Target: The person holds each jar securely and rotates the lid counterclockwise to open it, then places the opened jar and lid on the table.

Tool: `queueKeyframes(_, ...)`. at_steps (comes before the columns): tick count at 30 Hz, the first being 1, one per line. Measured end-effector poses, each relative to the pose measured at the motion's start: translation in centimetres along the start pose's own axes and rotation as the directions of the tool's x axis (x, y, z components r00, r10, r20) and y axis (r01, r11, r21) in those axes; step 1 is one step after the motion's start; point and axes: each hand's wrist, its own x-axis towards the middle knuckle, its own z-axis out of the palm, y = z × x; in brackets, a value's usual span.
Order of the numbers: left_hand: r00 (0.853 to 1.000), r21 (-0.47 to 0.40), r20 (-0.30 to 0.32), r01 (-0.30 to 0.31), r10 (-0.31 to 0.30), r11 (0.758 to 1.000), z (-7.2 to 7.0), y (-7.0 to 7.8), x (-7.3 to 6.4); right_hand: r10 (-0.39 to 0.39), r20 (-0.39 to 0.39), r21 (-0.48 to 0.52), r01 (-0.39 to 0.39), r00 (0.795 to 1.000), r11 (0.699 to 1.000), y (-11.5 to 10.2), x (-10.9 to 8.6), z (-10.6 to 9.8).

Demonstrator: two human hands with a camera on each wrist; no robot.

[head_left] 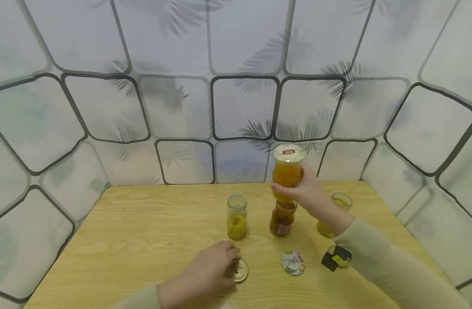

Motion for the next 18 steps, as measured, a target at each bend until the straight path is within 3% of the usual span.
queueKeyframes(5,0.998,0.03,-0.043,0.048,-0.047,0.998,-1.8,0.3,-0.2,0.015,0.022,0.007,-0.015,1.0,1.0,-0.1,-0.6,1.0)
queueKeyframes(11,0.98,-0.036,-0.197,0.025,-0.031,0.999,-4.7,0.3,-0.6,0.019,0.049,0.001,-0.019,0.999,1.0,-0.1,-1.4,2.0)
queueKeyframes(14,0.955,-0.041,-0.297,-0.005,-0.007,0.999,-6.1,0.2,-0.6,0.008,0.068,0.021,-0.01,0.998,1.0,-0.1,-1.7,2.5)
queueKeyframes(18,0.894,-0.039,-0.448,-0.028,0.008,0.999,-7.6,0.0,-0.5,-0.02,0.095,0.052,0.015,0.995,0.999,0.0,-2.1,3.0)
